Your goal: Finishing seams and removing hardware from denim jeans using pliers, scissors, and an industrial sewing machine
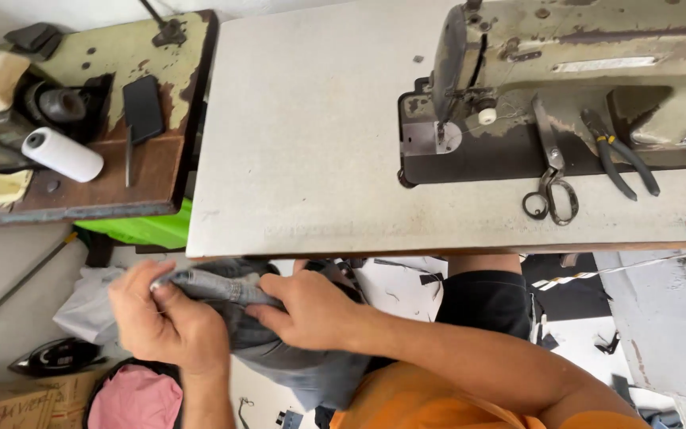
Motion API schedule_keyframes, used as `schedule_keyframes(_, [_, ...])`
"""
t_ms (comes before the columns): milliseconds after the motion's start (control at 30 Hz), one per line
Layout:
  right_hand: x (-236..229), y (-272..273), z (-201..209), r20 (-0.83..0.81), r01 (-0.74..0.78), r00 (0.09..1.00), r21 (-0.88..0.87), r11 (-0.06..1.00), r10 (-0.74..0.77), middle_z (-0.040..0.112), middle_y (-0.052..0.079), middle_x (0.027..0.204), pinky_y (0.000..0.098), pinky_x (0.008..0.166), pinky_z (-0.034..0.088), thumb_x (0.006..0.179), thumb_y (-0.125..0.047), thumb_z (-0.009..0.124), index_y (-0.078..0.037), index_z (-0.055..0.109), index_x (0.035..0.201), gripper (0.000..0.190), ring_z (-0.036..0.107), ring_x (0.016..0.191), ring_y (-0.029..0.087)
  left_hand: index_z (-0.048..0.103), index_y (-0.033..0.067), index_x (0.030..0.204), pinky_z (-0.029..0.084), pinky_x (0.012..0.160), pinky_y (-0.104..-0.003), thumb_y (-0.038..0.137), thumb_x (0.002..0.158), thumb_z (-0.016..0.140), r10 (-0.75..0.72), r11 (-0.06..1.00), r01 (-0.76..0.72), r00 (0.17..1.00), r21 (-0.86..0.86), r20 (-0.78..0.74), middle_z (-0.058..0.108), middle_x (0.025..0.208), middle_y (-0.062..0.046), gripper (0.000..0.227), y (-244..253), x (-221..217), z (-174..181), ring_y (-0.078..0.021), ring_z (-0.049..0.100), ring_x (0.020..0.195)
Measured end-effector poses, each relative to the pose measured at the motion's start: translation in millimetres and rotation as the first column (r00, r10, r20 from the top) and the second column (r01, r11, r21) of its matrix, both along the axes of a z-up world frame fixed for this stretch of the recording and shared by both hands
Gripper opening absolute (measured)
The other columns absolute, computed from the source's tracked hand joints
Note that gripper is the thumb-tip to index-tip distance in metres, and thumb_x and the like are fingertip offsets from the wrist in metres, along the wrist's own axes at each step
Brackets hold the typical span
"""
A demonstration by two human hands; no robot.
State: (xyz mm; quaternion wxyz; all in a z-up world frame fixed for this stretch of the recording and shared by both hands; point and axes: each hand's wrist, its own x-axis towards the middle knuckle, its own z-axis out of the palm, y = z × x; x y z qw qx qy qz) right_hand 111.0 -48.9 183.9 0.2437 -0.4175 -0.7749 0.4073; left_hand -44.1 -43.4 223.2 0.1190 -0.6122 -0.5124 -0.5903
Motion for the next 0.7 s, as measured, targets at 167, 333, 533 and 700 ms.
schedule_keyframes(167, [62.0, 13.5, 18.3, -0.755, 0.139, 0.559, -0.323, 0.936, -0.343, 0.072, -0.002, 0.097, 0.0264, 0.078, 0.055, 0.096, -0.017, 0.072, -0.006, 0.071, 0.106, 0.015, 0.062, 0.087, 0.007, 0.067, -0.0125, 0.109, 0.053, 0.082, -0.048, -0.022, 0.096, 0.050, -0.532, 0.840, 0.521, 0.733, -0.153, -0.423, 0.071, 0.104, -0.025, 0.023, 98.3, 86.7, 93.4, -0.0409, 0.067, 0.092])
schedule_keyframes(333, [157.4, 42.0, -35.4, -0.456, 0.469, 0.665, -0.361, 0.806, -0.591, 0.077, 0.015, 0.078, 0.0345, 0.067, 0.059, 0.094, -0.016, 0.071, -0.001, 0.076, 0.099, 0.016, 0.071, 0.076, 0.017, 0.066, 0.0010, 0.089, 0.049, 0.064, -0.055, 0.015, 0.099, 0.056, -0.646, 0.734, 0.414, 0.672, -0.538, -0.362, 0.065, 0.076, -0.018, 0.020, 199.2, 196.6, -78.1, -0.0452, 0.067, 0.074])
schedule_keyframes(533, [262.7, 80.1, -96.3, 0.115, 0.630, 0.632, 0.500, 0.595, -0.766, 0.063, 0.012, 0.079, 0.0416, 0.064, 0.054, 0.093, -0.031, 0.083, -0.007, 0.077, 0.103, 0.027, 0.069, 0.078, 0.036, 0.065, 0.0038, 0.087, 0.048, 0.064, -0.053, 0.014, 0.092, 0.064, -0.726, 0.651, 0.514, 0.636, -0.558, -0.262, 0.062, 0.080, -0.014, 0.011, 180.0, 207.7, -115.2, -0.0416, 0.066, 0.077])
schedule_keyframes(700, [261.2, 136.2, -91.9, -0.013, 0.682, 0.688, 0.353, 0.640, -0.726, 0.065, 0.017, 0.083, 0.0491, 0.069, 0.056, 0.091, -0.015, 0.086, -0.001, 0.076, 0.102, 0.020, 0.067, 0.086, 0.046, 0.067, 0.0129, 0.093, 0.048, 0.075, -0.039, 0.025, 0.096, 0.061, -0.688, 0.674, 0.462, 0.677, -0.577, -0.261, 0.060, 0.083, -0.002, 0.014, 189.1, 209.8, -113.9, -0.0267, 0.067, 0.081])
